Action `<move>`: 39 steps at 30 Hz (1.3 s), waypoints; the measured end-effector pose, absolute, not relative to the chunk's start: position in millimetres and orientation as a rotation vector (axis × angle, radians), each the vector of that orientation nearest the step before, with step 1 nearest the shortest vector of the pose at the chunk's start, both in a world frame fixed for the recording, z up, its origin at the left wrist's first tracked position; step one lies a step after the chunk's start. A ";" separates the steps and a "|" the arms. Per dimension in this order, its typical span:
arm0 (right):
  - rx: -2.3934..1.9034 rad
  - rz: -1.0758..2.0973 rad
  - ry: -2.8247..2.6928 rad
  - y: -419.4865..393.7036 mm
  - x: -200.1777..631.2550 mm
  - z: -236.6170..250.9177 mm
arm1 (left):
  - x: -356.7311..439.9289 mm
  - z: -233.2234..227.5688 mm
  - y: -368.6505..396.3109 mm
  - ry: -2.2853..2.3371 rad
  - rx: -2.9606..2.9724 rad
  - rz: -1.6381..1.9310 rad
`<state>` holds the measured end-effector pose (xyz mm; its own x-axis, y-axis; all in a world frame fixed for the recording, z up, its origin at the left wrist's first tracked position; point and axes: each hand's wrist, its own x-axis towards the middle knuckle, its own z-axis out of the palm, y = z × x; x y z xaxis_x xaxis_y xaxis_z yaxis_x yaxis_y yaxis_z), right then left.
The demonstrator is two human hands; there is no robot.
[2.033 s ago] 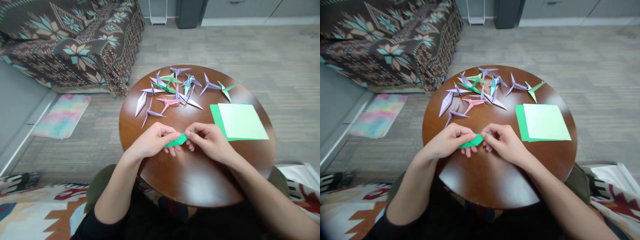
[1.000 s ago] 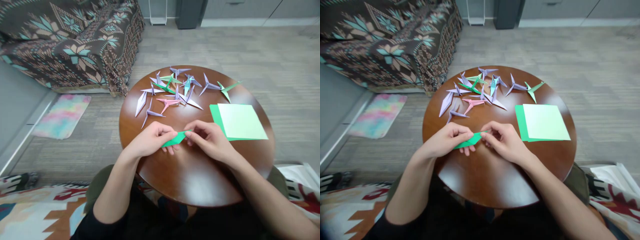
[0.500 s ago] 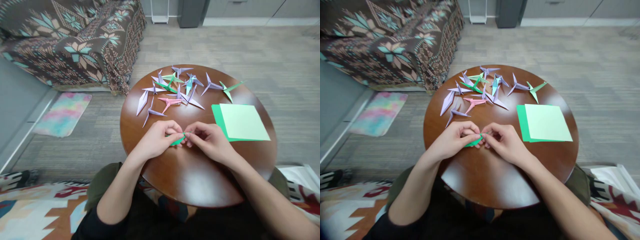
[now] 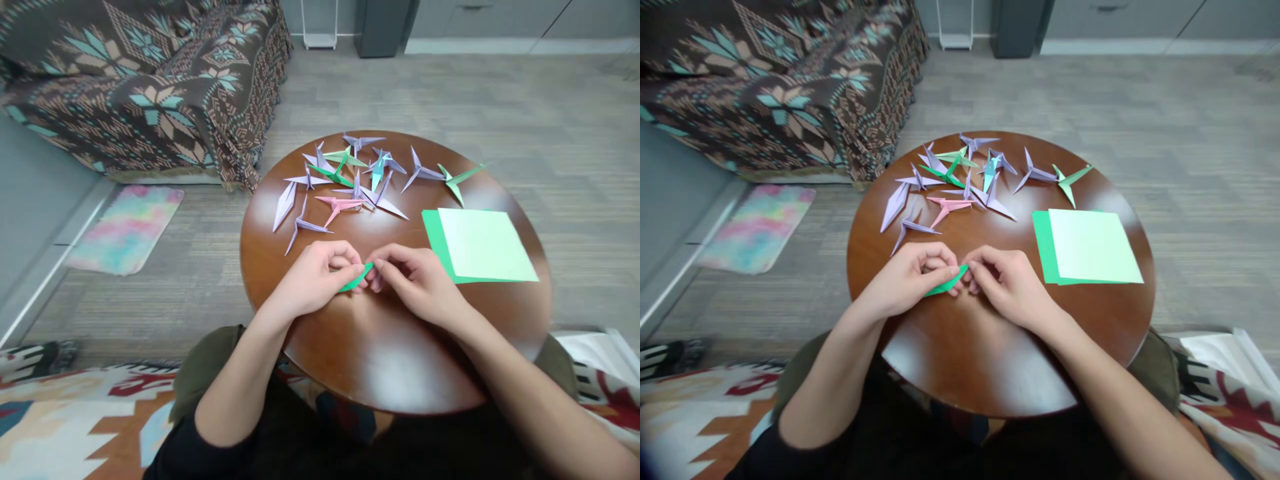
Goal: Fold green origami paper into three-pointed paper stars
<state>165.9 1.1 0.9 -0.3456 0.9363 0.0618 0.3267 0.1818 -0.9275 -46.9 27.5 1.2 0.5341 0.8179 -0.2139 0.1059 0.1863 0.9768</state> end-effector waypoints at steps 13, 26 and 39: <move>-1.200 1.063 -1.818 5.3 167.6 -3.8 | -47.5 1.3 28.7 0.891 1.288 0.597; -1.116 0.875 -1.971 1.5 166.8 -2.4 | -34.1 5.8 23.5 0.919 1.304 0.677; -1.244 0.807 -1.768 2.4 170.3 -1.4 | -47.4 9.9 30.8 0.934 1.281 0.647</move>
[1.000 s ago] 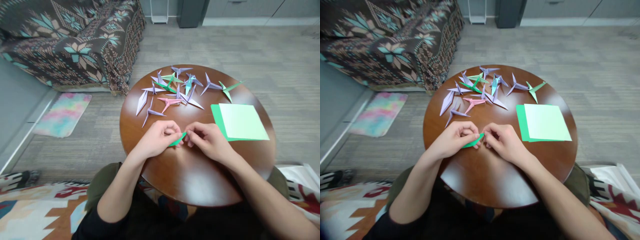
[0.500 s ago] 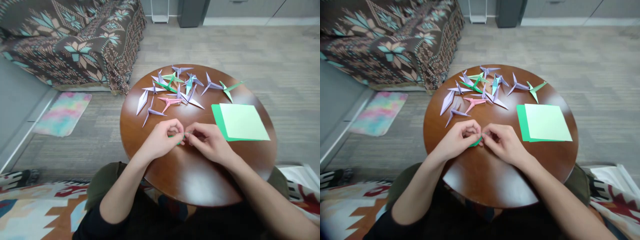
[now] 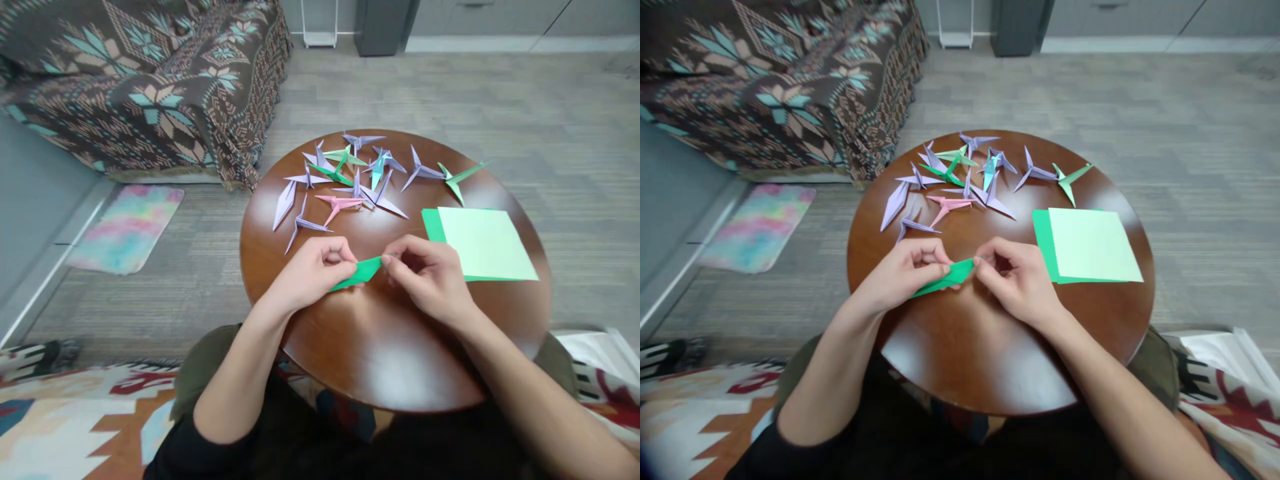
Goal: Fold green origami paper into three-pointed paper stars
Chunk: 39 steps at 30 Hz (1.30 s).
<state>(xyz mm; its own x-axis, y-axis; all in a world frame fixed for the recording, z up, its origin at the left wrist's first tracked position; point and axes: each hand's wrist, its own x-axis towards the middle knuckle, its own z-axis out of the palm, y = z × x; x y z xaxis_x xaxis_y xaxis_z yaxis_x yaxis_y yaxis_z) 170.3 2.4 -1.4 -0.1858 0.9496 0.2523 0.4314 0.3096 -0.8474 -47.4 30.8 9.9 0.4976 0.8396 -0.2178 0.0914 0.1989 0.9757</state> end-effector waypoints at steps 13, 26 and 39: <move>-1.277 0.946 -1.772 6.5 172.3 1.6 | -56.9 13.6 30.3 0.990 1.338 0.562; -1.195 1.108 -1.572 2.3 167.3 7.3 | -52.7 10.0 33.5 0.977 1.299 0.784; -1.185 1.011 -1.624 2.5 166.4 3.8 | -47.8 10.0 31.2 1.000 1.284 0.889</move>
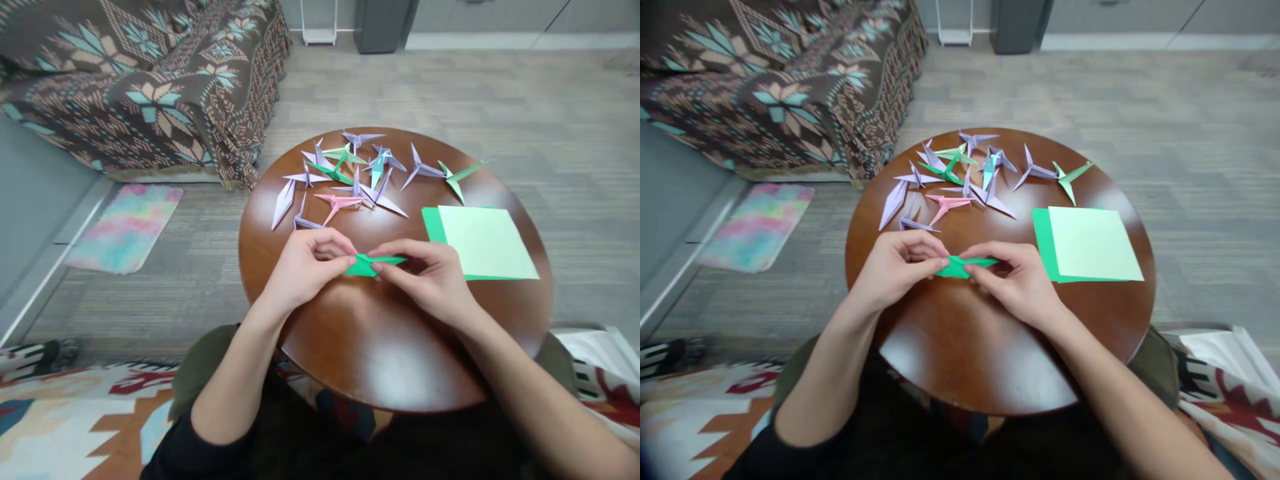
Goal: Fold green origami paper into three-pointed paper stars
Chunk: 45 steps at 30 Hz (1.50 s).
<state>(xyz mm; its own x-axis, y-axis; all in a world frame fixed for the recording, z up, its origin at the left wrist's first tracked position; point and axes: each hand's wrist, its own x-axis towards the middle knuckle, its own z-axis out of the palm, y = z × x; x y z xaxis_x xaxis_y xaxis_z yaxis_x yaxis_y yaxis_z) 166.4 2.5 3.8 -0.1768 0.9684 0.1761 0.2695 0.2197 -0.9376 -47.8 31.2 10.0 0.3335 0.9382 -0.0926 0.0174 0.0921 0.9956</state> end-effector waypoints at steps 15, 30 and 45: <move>-1.143 1.210 -1.437 1.3 164.2 2.5 | -49.0 9.5 30.2 1.001 1.266 0.884; -1.150 1.095 -1.587 0.9 163.8 -2.1 | -56.3 5.7 36.2 0.998 1.243 0.738; -1.138 1.186 -1.532 0.5 162.3 -1.2 | -55.6 6.0 35.2 0.975 1.214 0.750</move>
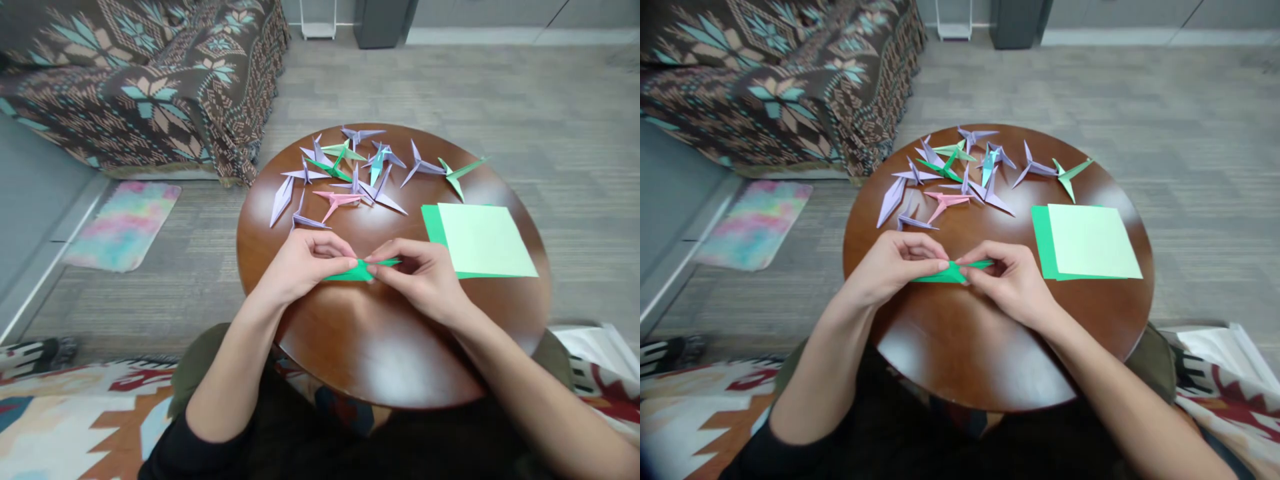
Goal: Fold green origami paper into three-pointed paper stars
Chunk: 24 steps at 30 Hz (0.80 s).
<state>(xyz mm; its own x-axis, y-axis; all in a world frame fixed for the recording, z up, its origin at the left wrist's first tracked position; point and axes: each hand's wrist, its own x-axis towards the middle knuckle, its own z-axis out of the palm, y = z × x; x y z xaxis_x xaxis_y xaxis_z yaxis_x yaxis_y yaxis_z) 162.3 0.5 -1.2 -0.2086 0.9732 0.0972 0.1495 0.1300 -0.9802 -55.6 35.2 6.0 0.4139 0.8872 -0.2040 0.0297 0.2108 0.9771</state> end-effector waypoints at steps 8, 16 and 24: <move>-1.232 1.428 -1.411 5.9 162.7 3.6 | -49.7 10.4 33.1 1.038 1.277 0.716; -1.292 1.635 -1.381 8.2 163.9 3.0 | -47.3 6.5 29.5 1.015 1.305 0.693; -1.286 1.510 -1.414 7.6 165.1 2.7 | -46.2 9.0 27.3 1.000 1.362 0.702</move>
<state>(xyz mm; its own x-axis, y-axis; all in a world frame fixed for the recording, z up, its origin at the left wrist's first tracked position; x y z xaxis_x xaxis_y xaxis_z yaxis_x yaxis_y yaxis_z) 165.1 7.6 2.7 -0.2703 0.9418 -0.2001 0.1381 -0.1678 -0.9761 -46.2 27.3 9.0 0.4401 0.8818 -0.1698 0.1401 0.1193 0.9829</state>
